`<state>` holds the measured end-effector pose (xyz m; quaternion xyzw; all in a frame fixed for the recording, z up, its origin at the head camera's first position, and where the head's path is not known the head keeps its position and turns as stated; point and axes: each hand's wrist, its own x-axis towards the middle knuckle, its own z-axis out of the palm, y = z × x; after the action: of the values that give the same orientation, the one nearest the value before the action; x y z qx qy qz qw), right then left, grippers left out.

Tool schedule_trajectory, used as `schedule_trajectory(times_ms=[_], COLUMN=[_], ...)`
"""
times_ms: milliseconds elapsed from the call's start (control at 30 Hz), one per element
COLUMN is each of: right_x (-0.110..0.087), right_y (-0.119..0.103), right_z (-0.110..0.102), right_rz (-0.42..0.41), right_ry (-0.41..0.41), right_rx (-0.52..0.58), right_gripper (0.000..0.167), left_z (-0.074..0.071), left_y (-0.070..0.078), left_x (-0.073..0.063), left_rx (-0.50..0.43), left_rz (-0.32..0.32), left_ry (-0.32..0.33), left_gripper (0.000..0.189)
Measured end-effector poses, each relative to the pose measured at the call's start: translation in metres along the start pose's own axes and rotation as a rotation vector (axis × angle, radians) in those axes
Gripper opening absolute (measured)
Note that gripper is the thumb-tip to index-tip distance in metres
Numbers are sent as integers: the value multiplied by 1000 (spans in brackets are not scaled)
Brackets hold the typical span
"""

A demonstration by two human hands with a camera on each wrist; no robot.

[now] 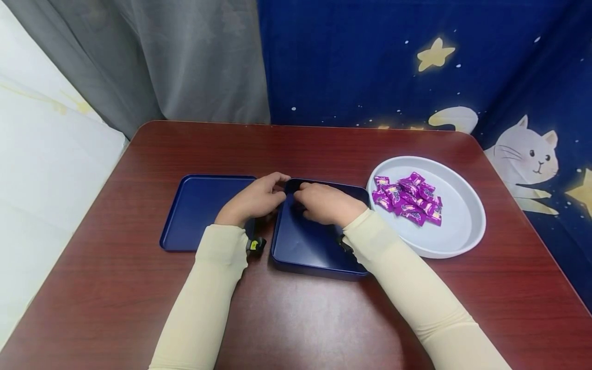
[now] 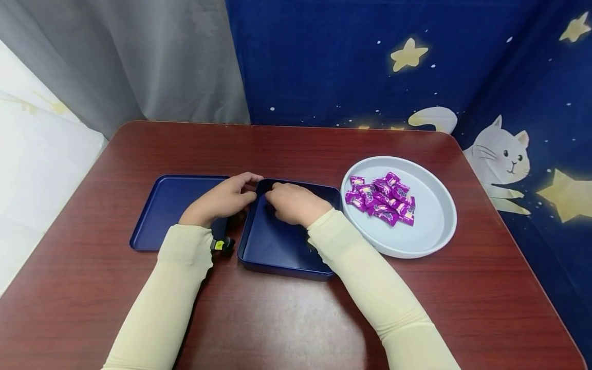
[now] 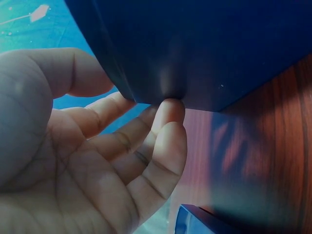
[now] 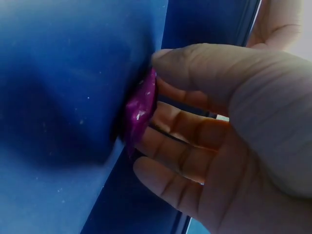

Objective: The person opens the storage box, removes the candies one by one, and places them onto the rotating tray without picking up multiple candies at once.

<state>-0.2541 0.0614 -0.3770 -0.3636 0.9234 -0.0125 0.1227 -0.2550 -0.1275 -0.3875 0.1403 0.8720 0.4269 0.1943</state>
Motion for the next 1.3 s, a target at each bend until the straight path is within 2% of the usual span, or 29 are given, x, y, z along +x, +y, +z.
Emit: schedule_trajectory(times_ms=[133,300,400,667,1033,1300], right_x=[-1,-1,-1,1,-2,-9], right_y=[0,-1,-1,0,2,4], right_z=[-1,-1,0,3,0,-7], right_rz=[14,99,132,99,119,138], right_ry=[5,0,-10,-9,-58,-56], right_rx=[9,7,-8,-43,34,80], right_gripper=[15,30,34,23,19,12], left_z=[0,1,1,1,0,2], left_y=[-1,-1,-1,-2,-1,-2], left_x=[1,2,1,2,0,2], left_rx=[-3,13,20,13,17,16], left_rz=[5,8,4,3,2,0], left_ry=[0,14,17,14,24,29], left_gripper=[46,46,46,45,45,45])
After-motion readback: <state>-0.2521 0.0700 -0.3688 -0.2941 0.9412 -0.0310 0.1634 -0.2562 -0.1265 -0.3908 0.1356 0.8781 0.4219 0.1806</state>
